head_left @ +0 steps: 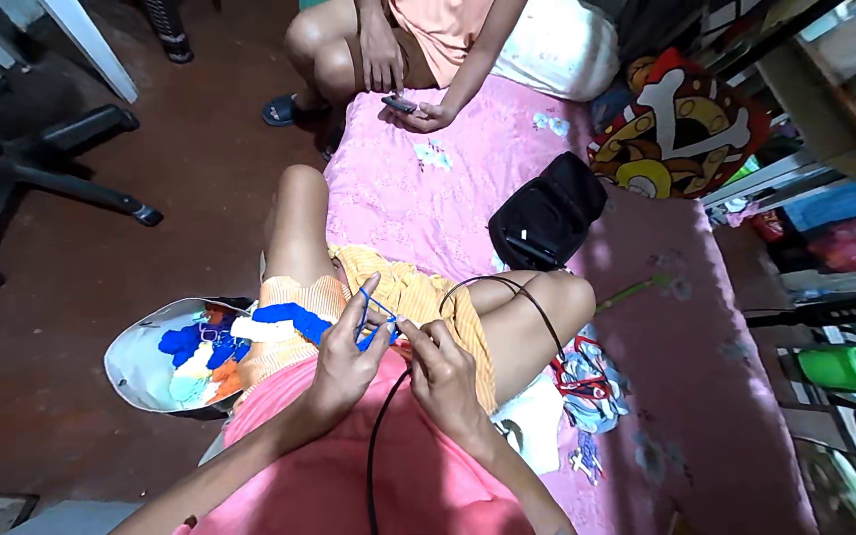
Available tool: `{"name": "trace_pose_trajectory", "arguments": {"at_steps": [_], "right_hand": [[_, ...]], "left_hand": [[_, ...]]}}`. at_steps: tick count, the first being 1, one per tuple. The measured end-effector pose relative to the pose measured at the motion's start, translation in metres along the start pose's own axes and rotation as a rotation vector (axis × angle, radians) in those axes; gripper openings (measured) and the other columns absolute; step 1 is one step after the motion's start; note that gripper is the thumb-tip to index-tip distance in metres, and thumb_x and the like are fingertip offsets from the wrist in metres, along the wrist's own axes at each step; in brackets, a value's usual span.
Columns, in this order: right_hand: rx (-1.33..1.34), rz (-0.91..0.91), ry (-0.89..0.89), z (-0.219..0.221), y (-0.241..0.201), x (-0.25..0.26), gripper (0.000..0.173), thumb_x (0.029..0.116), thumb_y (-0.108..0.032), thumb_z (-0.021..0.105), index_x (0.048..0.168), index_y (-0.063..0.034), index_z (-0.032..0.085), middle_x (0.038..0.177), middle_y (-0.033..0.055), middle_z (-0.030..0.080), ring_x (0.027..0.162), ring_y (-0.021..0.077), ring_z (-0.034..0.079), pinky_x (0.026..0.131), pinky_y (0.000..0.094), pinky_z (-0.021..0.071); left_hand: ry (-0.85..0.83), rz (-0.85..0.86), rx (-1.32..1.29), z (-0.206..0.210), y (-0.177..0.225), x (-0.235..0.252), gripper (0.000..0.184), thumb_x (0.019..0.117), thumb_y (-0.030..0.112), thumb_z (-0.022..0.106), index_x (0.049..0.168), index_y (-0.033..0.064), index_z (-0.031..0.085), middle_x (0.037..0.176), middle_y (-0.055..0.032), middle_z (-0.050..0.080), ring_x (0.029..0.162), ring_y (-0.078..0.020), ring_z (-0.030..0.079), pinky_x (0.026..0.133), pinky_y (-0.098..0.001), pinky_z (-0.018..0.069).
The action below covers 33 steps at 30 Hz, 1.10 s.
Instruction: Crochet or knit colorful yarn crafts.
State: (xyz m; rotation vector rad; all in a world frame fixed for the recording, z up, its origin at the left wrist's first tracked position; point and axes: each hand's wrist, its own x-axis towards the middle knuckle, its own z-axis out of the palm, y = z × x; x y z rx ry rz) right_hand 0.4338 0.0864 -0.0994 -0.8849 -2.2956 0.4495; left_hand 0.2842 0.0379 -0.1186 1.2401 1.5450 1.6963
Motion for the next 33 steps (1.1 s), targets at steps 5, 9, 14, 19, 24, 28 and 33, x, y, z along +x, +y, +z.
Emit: {"name": "trace_pose_trajectory", "arguments": {"at_steps": [5,9,14,19,24,28,33], "right_hand": [[0.864,0.458,-0.166,-0.003,-0.006,0.019,0.054,0.0929,0.004,0.057,0.145,0.0065,0.046,0.099,0.0074,0.063,0.080,0.0074,0.062,0.072,0.0231,0.0559],[0.807,0.319,-0.060,0.003,-0.001,0.015,0.047,0.0912,0.005,0.061,0.136,0.0120,0.049,0.094,0.0051,0.065,0.080,0.0039,0.063,0.074,0.0201,0.0555],[0.118,-0.032,0.089,0.004,0.008,0.009,0.013,0.0903,-0.004,0.061,0.098,0.0008,0.070,0.088,0.0091,0.070,0.075,0.0127,0.068,0.065,0.0258,0.0578],[0.236,0.132,-0.023,-0.001,-0.006,0.013,0.014,0.0929,-0.004,0.060,0.101,0.0008,0.070,0.093,0.0080,0.069,0.073,0.0085,0.065,0.063,0.0231,0.0556],[1.063,0.540,-0.086,0.001,-0.010,0.024,0.028,0.0897,0.009,0.060,0.117,0.0049,0.055,0.097,0.0066,0.066,0.060,0.0011,0.055,0.054,0.0166,0.0486],[0.596,0.198,0.028,0.007,0.001,0.016,0.016,0.0896,0.004,0.063,0.105,0.0077,0.064,0.095,0.0087,0.069,0.080,0.0048,0.065,0.073,0.0189,0.0566],[-0.020,-0.138,0.162,0.004,0.007,0.013,0.009,0.0881,-0.003,0.064,0.088,-0.0016,0.073,0.085,0.0096,0.069,0.076,0.0152,0.068,0.065,0.0254,0.0575]], "left_hand": [[-0.037,-0.058,-0.201,0.000,0.003,0.004,0.077,0.0866,-0.001,0.064,0.155,-0.0051,0.029,0.087,0.0017,0.068,0.077,-0.0050,0.067,0.073,-0.0201,0.0573],[-0.078,-0.167,-0.284,-0.009,0.011,0.012,0.082,0.0846,-0.002,0.066,0.158,0.0015,0.029,0.086,0.0010,0.068,0.076,-0.0069,0.068,0.073,-0.0199,0.0573],[-0.094,-0.206,-0.124,-0.016,0.011,0.015,0.076,0.0858,0.005,0.066,0.157,0.0074,0.037,0.086,0.0038,0.069,0.074,-0.0029,0.066,0.070,-0.0175,0.0550],[-0.038,0.079,0.126,-0.011,-0.002,0.006,0.069,0.0930,0.012,0.062,0.156,0.0002,0.036,0.091,-0.0008,0.072,0.074,-0.0014,0.065,0.068,-0.0185,0.0541],[-0.020,-0.083,-0.227,-0.006,0.007,0.010,0.081,0.0863,0.001,0.065,0.159,0.0041,0.029,0.089,0.0019,0.069,0.072,-0.0028,0.064,0.064,-0.0158,0.0535],[-0.066,-0.218,-0.286,-0.014,0.016,0.019,0.082,0.0837,-0.001,0.067,0.158,0.0074,0.033,0.088,0.0016,0.068,0.070,-0.0048,0.066,0.066,-0.0170,0.0556],[-0.068,-0.165,-0.051,-0.022,0.015,0.020,0.070,0.0869,0.007,0.064,0.154,0.0081,0.044,0.082,0.0061,0.067,0.074,-0.0011,0.064,0.071,-0.0162,0.0534]]}}
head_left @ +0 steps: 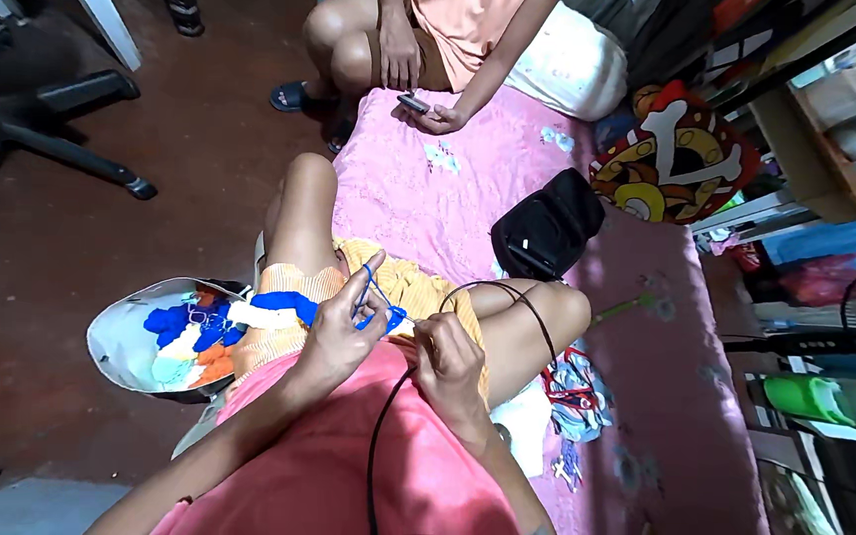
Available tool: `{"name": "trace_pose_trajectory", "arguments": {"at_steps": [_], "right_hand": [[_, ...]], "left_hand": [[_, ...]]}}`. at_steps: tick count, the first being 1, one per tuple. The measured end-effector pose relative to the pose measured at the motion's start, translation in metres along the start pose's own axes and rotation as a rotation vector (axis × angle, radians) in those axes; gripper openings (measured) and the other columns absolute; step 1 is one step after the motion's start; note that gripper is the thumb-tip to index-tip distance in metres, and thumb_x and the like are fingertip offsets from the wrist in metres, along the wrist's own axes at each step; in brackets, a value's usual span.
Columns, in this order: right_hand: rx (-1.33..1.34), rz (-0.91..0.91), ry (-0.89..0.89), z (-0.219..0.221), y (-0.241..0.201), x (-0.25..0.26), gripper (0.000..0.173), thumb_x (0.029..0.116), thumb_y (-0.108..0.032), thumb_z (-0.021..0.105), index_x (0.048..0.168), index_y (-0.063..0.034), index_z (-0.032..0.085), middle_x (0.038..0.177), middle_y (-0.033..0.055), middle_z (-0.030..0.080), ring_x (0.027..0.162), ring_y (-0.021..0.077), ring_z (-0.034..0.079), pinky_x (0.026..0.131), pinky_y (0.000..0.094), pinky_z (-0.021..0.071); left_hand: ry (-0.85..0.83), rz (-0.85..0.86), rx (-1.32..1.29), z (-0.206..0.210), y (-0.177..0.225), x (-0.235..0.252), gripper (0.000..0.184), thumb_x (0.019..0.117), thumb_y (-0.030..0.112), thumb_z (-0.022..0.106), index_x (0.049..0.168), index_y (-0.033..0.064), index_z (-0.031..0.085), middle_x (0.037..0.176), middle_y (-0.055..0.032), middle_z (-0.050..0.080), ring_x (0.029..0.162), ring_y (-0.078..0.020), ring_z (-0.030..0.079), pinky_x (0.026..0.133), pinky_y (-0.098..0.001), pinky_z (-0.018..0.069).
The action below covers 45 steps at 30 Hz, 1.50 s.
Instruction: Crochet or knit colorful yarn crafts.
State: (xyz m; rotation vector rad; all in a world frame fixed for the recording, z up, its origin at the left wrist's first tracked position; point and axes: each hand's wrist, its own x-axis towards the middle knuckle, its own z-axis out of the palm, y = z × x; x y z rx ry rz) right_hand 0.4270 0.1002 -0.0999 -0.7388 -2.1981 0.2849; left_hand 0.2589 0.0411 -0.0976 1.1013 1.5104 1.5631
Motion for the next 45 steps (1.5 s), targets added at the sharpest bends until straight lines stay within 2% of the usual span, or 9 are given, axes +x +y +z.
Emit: {"name": "trace_pose_trajectory", "arguments": {"at_steps": [8,19,23,26,28,30,33,37,45], "right_hand": [[0.196,0.231,-0.208,-0.018,-0.003,0.001,0.011,0.0899,-0.005,0.063,0.093,-0.0020,0.073,0.088,0.0059,0.071,0.076,0.0097,0.067,0.065,0.0250,0.0567],[1.424,0.857,-0.316,-0.010,0.013,0.002,0.017,0.0931,0.004,0.058,0.110,-0.0016,0.061,0.081,0.0035,0.069,0.052,-0.0004,0.052,0.047,0.0148,0.0417],[1.209,0.746,-0.284,-0.009,0.003,0.006,0.016,0.0927,0.005,0.057,0.107,0.0020,0.062,0.086,0.0019,0.067,0.058,-0.0017,0.052,0.053,0.0149,0.0430],[0.888,0.622,-0.255,-0.009,-0.008,0.017,0.014,0.0906,0.007,0.058,0.104,0.0067,0.065,0.098,0.0052,0.069,0.082,0.0014,0.064,0.075,0.0183,0.0555],[0.950,0.662,-0.275,-0.007,-0.008,0.025,0.015,0.0914,0.006,0.058,0.106,0.0054,0.062,0.095,0.0038,0.067,0.075,0.0008,0.062,0.068,0.0168,0.0535],[1.275,0.765,-0.265,-0.001,-0.002,0.027,0.023,0.0921,0.006,0.058,0.114,0.0029,0.056,0.086,0.0030,0.067,0.054,0.0007,0.052,0.049,0.0161,0.0437],[1.497,0.724,-0.172,0.008,0.001,0.020,0.031,0.0889,0.006,0.064,0.118,-0.0012,0.057,0.092,0.0062,0.071,0.057,0.0017,0.055,0.049,0.0168,0.0439],[0.793,0.373,-0.031,0.007,-0.005,0.010,0.018,0.0900,0.005,0.062,0.107,0.0087,0.063,0.101,0.0082,0.070,0.091,0.0035,0.067,0.083,0.0191,0.0568],[0.372,0.075,-0.019,0.006,0.001,0.007,0.011,0.0919,0.000,0.060,0.095,0.0060,0.069,0.092,0.0129,0.070,0.086,0.0096,0.068,0.078,0.0191,0.0571]], "left_hand": [[-0.053,0.363,0.318,-0.002,-0.020,-0.002,0.052,0.0929,0.008,0.054,0.145,0.0089,0.058,0.088,-0.0073,0.069,0.071,-0.0081,0.060,0.065,-0.0215,0.0504],[-0.057,-0.060,-0.289,0.003,-0.008,-0.002,0.067,0.0900,0.004,0.067,0.153,0.0059,0.043,0.095,0.0026,0.070,0.069,-0.0025,0.064,0.061,-0.0150,0.0533],[-0.024,0.107,-0.024,0.003,-0.014,-0.004,0.058,0.0922,0.005,0.062,0.149,0.0016,0.050,0.097,0.0009,0.074,0.084,-0.0015,0.068,0.079,-0.0177,0.0562],[0.001,0.359,0.281,0.007,-0.022,-0.007,0.043,0.0961,0.007,0.057,0.138,-0.0007,0.062,0.095,-0.0077,0.076,0.079,-0.0064,0.070,0.074,-0.0226,0.0566],[0.032,0.470,0.318,0.009,-0.026,-0.006,0.037,0.0979,0.007,0.056,0.133,0.0000,0.066,0.094,-0.0114,0.076,0.077,-0.0099,0.070,0.073,-0.0240,0.0561],[0.059,0.424,0.190,0.009,-0.024,-0.004,0.036,0.0958,0.006,0.059,0.129,-0.0033,0.067,0.097,-0.0100,0.076,0.084,-0.0060,0.070,0.079,-0.0202,0.0566],[0.080,0.263,-0.064,0.010,-0.009,-0.002,0.044,0.0887,0.003,0.062,0.132,-0.0068,0.062,0.097,-0.0012,0.074,0.086,0.0003,0.067,0.080,-0.0161,0.0557],[0.035,0.233,-0.103,0.005,0.000,0.002,0.048,0.0859,0.001,0.061,0.134,-0.0048,0.062,0.095,0.0029,0.072,0.084,0.0034,0.064,0.077,-0.0129,0.0528],[-0.049,0.158,-0.162,-0.009,-0.002,0.008,0.042,0.0858,0.000,0.061,0.127,0.0017,0.069,0.093,0.0066,0.071,0.082,0.0023,0.064,0.076,-0.0155,0.0550]]}}
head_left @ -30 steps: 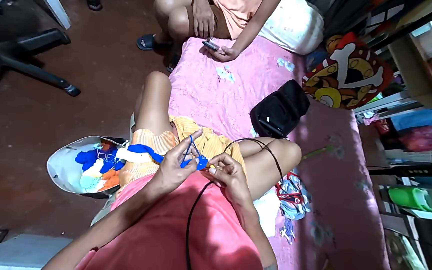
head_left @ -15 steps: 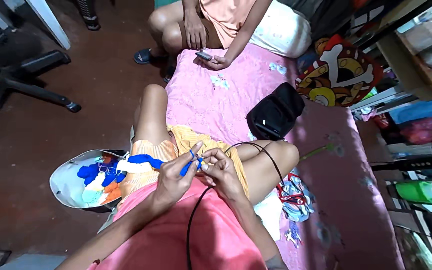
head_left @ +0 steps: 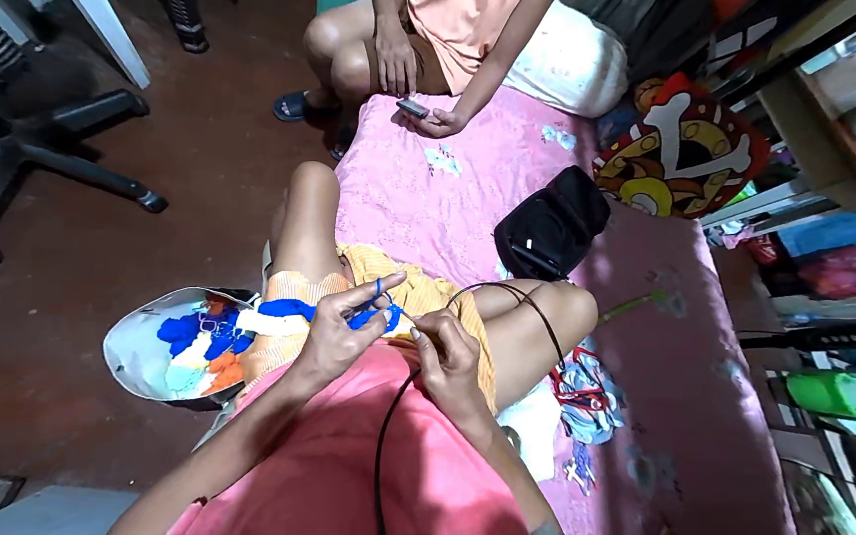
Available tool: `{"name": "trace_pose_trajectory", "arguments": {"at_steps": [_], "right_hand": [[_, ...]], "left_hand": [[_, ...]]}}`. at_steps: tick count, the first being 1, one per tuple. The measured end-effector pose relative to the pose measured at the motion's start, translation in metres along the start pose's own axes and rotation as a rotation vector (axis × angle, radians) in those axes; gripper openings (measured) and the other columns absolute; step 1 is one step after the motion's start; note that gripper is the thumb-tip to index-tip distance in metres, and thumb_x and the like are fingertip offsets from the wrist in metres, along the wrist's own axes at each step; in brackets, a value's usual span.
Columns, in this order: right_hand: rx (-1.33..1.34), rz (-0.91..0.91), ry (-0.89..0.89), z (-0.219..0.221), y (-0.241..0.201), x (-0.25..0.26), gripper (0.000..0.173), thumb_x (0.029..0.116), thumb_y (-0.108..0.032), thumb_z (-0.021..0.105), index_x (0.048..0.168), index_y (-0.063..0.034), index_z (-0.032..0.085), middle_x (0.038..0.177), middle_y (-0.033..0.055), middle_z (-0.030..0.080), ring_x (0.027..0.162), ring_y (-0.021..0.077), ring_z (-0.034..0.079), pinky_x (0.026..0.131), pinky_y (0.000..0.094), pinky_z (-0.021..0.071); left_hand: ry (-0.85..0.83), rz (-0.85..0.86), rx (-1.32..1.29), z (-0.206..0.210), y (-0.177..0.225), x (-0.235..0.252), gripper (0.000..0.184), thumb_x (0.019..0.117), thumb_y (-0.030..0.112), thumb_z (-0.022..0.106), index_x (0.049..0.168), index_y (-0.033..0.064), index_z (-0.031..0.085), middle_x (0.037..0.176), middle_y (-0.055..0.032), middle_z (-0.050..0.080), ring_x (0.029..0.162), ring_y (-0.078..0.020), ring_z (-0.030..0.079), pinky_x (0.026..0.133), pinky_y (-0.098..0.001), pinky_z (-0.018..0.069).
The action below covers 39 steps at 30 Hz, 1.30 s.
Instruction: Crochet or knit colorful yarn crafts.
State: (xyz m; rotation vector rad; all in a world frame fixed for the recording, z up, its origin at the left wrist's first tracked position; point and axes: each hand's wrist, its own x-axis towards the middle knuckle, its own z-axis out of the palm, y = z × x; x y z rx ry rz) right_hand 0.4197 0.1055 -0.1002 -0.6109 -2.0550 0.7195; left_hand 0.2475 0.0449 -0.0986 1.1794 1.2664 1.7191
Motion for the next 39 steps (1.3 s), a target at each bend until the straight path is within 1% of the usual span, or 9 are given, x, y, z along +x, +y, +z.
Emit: {"name": "trace_pose_trajectory", "arguments": {"at_steps": [15,19,23,27,31,33,36,38,39], "right_hand": [[-0.064,-0.041,-0.052,-0.002,0.003,-0.003,0.013,0.0917,-0.001,0.059,0.094,0.0062,0.070,0.090,0.0136,0.069,0.079,0.0113,0.068,0.071,0.0202,0.0572],[0.010,0.000,-0.061,-0.003,0.005,-0.004,0.012,0.0925,-0.001,0.060,0.094,0.0066,0.070,0.091,0.0137,0.070,0.084,0.0106,0.068,0.076,0.0200,0.0574],[-0.019,-0.018,-0.060,-0.003,0.005,-0.004,0.012,0.0921,-0.001,0.060,0.094,0.0065,0.070,0.090,0.0140,0.069,0.082,0.0110,0.068,0.073,0.0196,0.0572],[0.262,0.197,-0.075,-0.005,0.001,-0.005,0.011,0.0908,0.003,0.061,0.096,0.0078,0.069,0.094,0.0103,0.070,0.087,0.0058,0.067,0.079,0.0183,0.0569],[1.002,0.663,-0.117,-0.009,0.003,0.001,0.019,0.0919,0.003,0.061,0.110,-0.0004,0.063,0.082,0.0007,0.067,0.055,-0.0017,0.051,0.050,0.0146,0.0408],[1.198,0.726,-0.153,-0.008,0.009,0.004,0.033,0.0933,0.001,0.060,0.126,-0.0007,0.056,0.080,0.0015,0.066,0.052,0.0007,0.051,0.047,0.0155,0.0412],[1.147,0.683,-0.160,-0.006,0.009,0.009,0.045,0.0950,0.000,0.058,0.140,0.0029,0.050,0.084,0.0005,0.065,0.054,-0.0001,0.050,0.048,0.0150,0.0408],[0.919,0.616,-0.139,-0.003,0.004,0.012,0.039,0.0958,0.001,0.055,0.135,0.0069,0.057,0.098,0.0021,0.067,0.061,-0.0026,0.049,0.053,0.0140,0.0411],[0.795,0.573,-0.136,-0.003,0.003,0.012,0.036,0.0960,0.001,0.054,0.131,0.0074,0.062,0.111,0.0052,0.070,0.071,-0.0027,0.055,0.062,0.0145,0.0468]], "left_hand": [[-0.053,-0.073,0.038,-0.012,-0.001,0.003,0.040,0.0865,0.004,0.062,0.126,0.0049,0.070,0.091,0.0074,0.070,0.079,0.0003,0.064,0.074,-0.0171,0.0557],[-0.047,-0.135,-0.068,-0.013,-0.002,0.006,0.056,0.0843,-0.001,0.062,0.140,0.0067,0.060,0.079,0.0082,0.066,0.066,-0.0007,0.061,0.063,-0.0145,0.0522],[-0.053,-0.162,-0.146,-0.015,-0.003,0.009,0.056,0.0839,-0.003,0.063,0.139,0.0077,0.062,0.076,0.0064,0.065,0.056,-0.0001,0.055,0.052,-0.0126,0.0465],[-0.047,-0.197,-0.176,-0.014,-0.003,0.006,0.055,0.0847,-0.003,0.062,0.139,0.0068,0.061,0.078,0.0059,0.066,0.059,-0.0011,0.058,0.054,-0.0133,0.0489],[-0.024,-0.190,-0.219,-0.003,-0.008,0.003,0.057,0.0835,-0.004,0.059,0.139,0.0056,0.060,0.083,0.0081,0.068,0.071,-0.0013,0.064,0.067,-0.0164,0.0544],[-0.002,-0.156,-0.214,0.003,-0.012,0.003,0.056,0.0844,-0.004,0.059,0.140,0.0044,0.060,0.084,0.0071,0.068,0.073,-0.0025,0.064,0.070,-0.0177,0.0548],[0.002,-0.094,-0.130,0.008,-0.013,0.004,0.059,0.0847,-0.004,0.059,0.143,0.0029,0.056,0.089,0.0062,0.068,0.079,-0.0021,0.064,0.077,-0.0182,0.0554],[0.007,-0.088,-0.092,0.010,-0.012,0.003,0.059,0.0852,-0.002,0.059,0.144,0.0012,0.055,0.089,0.0062,0.069,0.076,-0.0009,0.063,0.073,-0.0167,0.0539],[0.008,-0.089,-0.081,0.010,-0.011,0.002,0.058,0.0862,0.000,0.059,0.144,0.0004,0.054,0.090,0.0063,0.069,0.076,-0.0004,0.063,0.071,-0.0161,0.0534]]}}
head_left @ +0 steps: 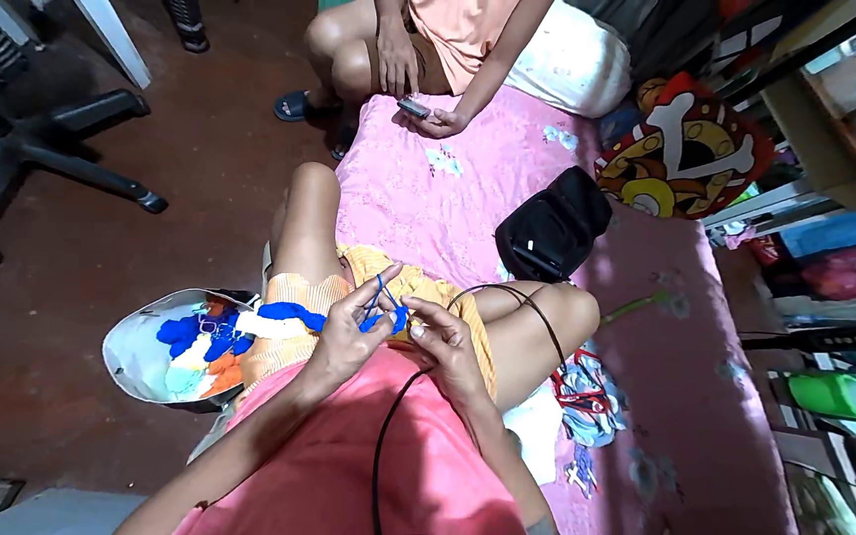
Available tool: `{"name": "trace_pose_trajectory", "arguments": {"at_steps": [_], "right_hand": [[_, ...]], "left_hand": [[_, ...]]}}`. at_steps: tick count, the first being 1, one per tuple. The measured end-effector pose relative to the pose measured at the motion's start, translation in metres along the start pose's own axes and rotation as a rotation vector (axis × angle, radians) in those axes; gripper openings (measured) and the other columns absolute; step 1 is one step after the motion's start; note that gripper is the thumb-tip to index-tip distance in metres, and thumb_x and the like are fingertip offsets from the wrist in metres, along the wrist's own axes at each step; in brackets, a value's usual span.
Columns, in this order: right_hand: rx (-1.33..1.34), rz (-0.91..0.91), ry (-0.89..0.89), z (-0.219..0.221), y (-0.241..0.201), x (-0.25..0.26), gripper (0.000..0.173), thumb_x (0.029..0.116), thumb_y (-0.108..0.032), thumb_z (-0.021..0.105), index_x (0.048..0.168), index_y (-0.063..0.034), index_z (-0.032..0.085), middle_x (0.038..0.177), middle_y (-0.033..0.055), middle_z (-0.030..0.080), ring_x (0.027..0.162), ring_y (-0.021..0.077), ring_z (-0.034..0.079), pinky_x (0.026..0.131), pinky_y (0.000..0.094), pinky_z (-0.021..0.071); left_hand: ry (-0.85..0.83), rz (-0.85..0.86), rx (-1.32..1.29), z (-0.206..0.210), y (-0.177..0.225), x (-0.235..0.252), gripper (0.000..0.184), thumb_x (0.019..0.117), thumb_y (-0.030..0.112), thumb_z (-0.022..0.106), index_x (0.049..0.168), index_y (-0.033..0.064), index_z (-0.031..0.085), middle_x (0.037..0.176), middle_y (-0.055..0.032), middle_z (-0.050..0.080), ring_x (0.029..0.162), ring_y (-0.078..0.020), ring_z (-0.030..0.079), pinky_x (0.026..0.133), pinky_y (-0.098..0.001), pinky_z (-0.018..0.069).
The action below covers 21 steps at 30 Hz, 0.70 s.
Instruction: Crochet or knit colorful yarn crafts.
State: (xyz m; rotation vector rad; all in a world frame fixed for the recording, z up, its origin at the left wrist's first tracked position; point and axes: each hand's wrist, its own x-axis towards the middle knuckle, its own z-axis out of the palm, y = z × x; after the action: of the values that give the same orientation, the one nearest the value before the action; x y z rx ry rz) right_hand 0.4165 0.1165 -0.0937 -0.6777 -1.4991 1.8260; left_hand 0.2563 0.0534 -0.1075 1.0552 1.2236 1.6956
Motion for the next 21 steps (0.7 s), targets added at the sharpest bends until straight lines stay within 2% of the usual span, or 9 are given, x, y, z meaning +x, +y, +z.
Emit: {"name": "trace_pose_trajectory", "arguments": {"at_steps": [2,5,8,10,12,15,17,19,21], "right_hand": [[-0.141,-0.083,0.024,0.001,0.000,0.000,0.033,0.0953,0.004,0.053,0.125,0.0086,0.066,0.119,0.0102,0.070,0.093,0.0025,0.064,0.083,0.0194,0.0545],[-0.296,-0.183,0.058,0.004,0.001,-0.002,0.031,0.0937,0.006,0.054,0.119,0.0076,0.071,0.108,0.0105,0.071,0.094,0.0051,0.065,0.086,0.0200,0.0547],[-0.550,-0.348,0.085,0.007,0.002,-0.002,0.027,0.0908,0.005,0.057,0.111,0.0054,0.075,0.092,0.0084,0.069,0.082,0.0045,0.064,0.074,0.0171,0.0555],[-0.596,-0.343,0.108,0.013,-0.003,0.000,0.022,0.0902,0.004,0.058,0.106,0.0051,0.074,0.094,0.0096,0.071,0.080,0.0052,0.066,0.071,0.0185,0.0560],[-0.371,-0.177,0.097,0.017,-0.011,0.003,0.018,0.0915,0.004,0.059,0.108,0.0062,0.067,0.098,0.0071,0.070,0.076,0.0020,0.063,0.067,0.0164,0.0544],[0.179,0.001,0.027,0.013,-0.007,0.007,0.024,0.0901,0.006,0.062,0.114,0.0009,0.060,0.091,0.0053,0.068,0.054,0.0004,0.051,0.048,0.0160,0.0418],[0.121,-0.079,0.045,0.014,-0.003,0.002,0.026,0.0891,0.006,0.062,0.115,0.0013,0.062,0.096,0.0038,0.070,0.065,-0.0010,0.057,0.057,0.0150,0.0474],[-0.217,-0.260,0.108,0.014,-0.003,-0.005,0.023,0.0894,0.006,0.061,0.112,0.0070,0.063,0.102,0.0049,0.069,0.086,0.0011,0.065,0.079,0.0175,0.0557],[-0.569,-0.466,0.141,0.011,0.000,-0.007,0.015,0.0923,0.001,0.060,0.103,0.0092,0.067,0.097,0.0108,0.070,0.088,0.0056,0.067,0.080,0.0188,0.0568]], "left_hand": [[0.006,-0.005,-0.007,-0.001,0.003,-0.001,0.057,0.0886,0.004,0.062,0.145,-0.0024,0.051,0.092,0.0057,0.070,0.075,-0.0006,0.063,0.070,-0.0159,0.0531],[0.048,-0.007,0.018,0.000,0.004,-0.002,0.056,0.0896,0.003,0.064,0.144,-0.0035,0.052,0.092,0.0044,0.071,0.074,-0.0014,0.064,0.067,-0.0167,0.0542],[0.048,0.108,0.221,0.001,-0.006,-0.006,0.047,0.0915,0.005,0.061,0.138,-0.0015,0.060,0.100,-0.0008,0.074,0.084,-0.0012,0.068,0.079,-0.0187,0.0570],[0.035,0.246,0.358,0.003,-0.011,-0.009,0.042,0.0943,0.006,0.059,0.135,-0.0016,0.063,0.099,-0.0063,0.075,0.082,-0.0026,0.068,0.079,-0.0196,0.0562],[0.053,0.330,0.356,0.006,-0.014,-0.010,0.039,0.0946,0.005,0.058,0.132,-0.0054,0.064,0.095,-0.0079,0.074,0.082,-0.0029,0.067,0.078,-0.0187,0.0559],[0.096,0.250,0.170,0.007,-0.003,-0.009,0.041,0.0893,0.001,0.060,0.129,-0.0086,0.063,0.095,-0.0029,0.073,0.083,0.0000,0.066,0.078,-0.0164,0.0556],[0.081,0.138,0.097,0.004,0.011,-0.005,0.046,0.0850,0.000,0.060,0.130,-0.0045,0.064,0.093,0.0043,0.071,0.080,0.0032,0.064,0.075,-0.0145,0.0544],[0.022,0.038,0.047,-0.003,0.021,0.001,0.049,0.0837,-0.001,0.060,0.132,0.0016,0.065,0.092,0.0086,0.069,0.079,0.0028,0.063,0.074,-0.0153,0.0548],[-0.026,-0.032,-0.006,-0.009,0.024,0.006,0.050,0.0834,-0.001,0.060,0.132,0.0067,0.067,0.089,0.0090,0.069,0.075,0.0011,0.063,0.069,-0.0160,0.0545]]}}
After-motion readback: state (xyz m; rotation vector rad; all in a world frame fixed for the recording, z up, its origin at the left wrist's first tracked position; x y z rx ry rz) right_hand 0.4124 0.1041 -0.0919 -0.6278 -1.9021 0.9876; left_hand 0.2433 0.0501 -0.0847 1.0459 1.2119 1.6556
